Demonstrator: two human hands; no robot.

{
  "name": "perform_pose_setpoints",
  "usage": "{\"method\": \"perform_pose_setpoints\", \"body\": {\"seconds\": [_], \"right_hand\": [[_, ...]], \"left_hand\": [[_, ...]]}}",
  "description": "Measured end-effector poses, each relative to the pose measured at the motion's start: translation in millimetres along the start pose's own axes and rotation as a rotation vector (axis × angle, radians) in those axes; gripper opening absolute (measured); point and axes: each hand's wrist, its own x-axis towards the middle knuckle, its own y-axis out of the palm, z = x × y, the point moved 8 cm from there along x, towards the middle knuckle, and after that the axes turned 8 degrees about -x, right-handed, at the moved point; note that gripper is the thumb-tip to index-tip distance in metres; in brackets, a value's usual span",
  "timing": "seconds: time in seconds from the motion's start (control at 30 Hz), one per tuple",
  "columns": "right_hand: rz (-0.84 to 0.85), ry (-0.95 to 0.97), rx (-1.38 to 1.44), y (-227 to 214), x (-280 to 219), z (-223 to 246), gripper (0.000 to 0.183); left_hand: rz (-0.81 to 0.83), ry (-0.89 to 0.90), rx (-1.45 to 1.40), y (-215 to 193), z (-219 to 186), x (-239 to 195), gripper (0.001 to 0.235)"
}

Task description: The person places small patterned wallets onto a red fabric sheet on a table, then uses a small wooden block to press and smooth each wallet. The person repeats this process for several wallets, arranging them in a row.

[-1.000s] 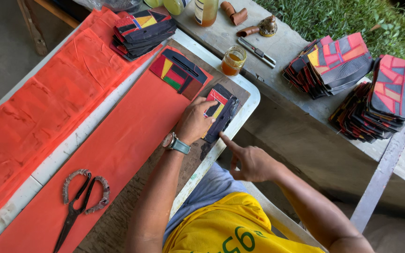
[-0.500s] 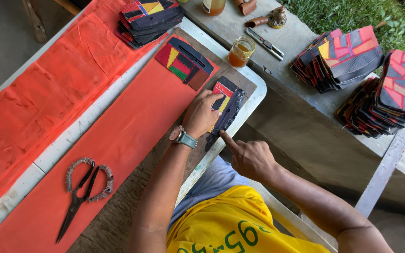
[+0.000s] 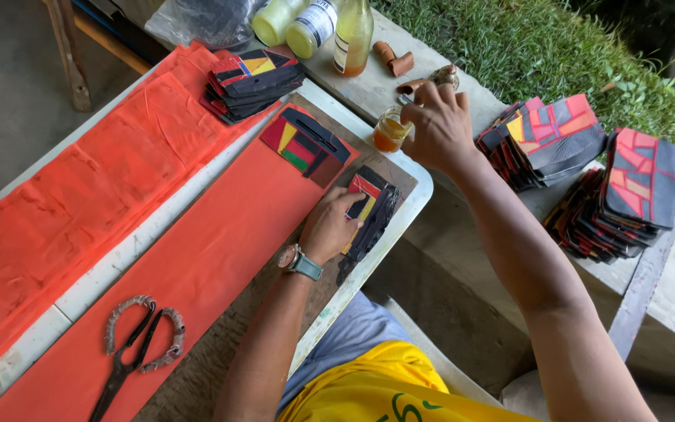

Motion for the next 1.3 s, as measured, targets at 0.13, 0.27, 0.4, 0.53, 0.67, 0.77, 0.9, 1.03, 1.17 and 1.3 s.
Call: {"method": "perform_pose_setpoints", "body": {"seconds": [0.13,0.27,0.4,0.53,0.67,0.77,0.9,1.03,1.17,1.3], "right_hand": [[0.043,-0.038,0.030,17.8,7.6,0.6,0.022],[-0.047,-0.055,0.100,-3.0,1.6,1.1,0.019],[-0.182,0.008,0.528,-57.1,-48.9,-14.3,0.033],[0.569,0.217,1.062,-0.9,-113.5,19.1,0.104],[0.669,0.138,1.018,32.2,-138.9,43.2,0.110],[0.675,0.082,0.996,35.2,-149.5,52.6,0.103],[0.708,0.064,0.940,24.5,-171.5,69.8,0.099],[0.657,-0.052,0.683,6.3,-185.2,101.5,0.100],[0.657,-0.033,0.451,-0.5,-191.1,122.5,0.097],[0.390,-0.138,0.420,-20.0,-189.6,137.7,0.070]], "left_hand": [[0.015,-0.027,-0.006,-0.7,2.4,2.2,0.047],[0.031,-0.023,-0.005,3.1,2.9,0.4,0.048],[0.028,0.000,0.008,0.3,-1.2,2.1,0.048],[0.008,-0.003,0.007,-1.2,0.2,2.6,0.047],[0.023,0.018,0.014,2.0,0.7,-0.5,0.048],[0.021,0.031,0.022,0.5,-2.3,0.8,0.047],[0.019,0.011,0.006,0.2,-0.1,2.4,0.047],[0.024,0.036,0.017,3.0,3.0,-0.9,0.048],[0.024,0.016,0.013,4.1,9.1,5.4,0.048],[0.015,0.007,0.006,8.7,15.1,-3.0,0.046]]}}
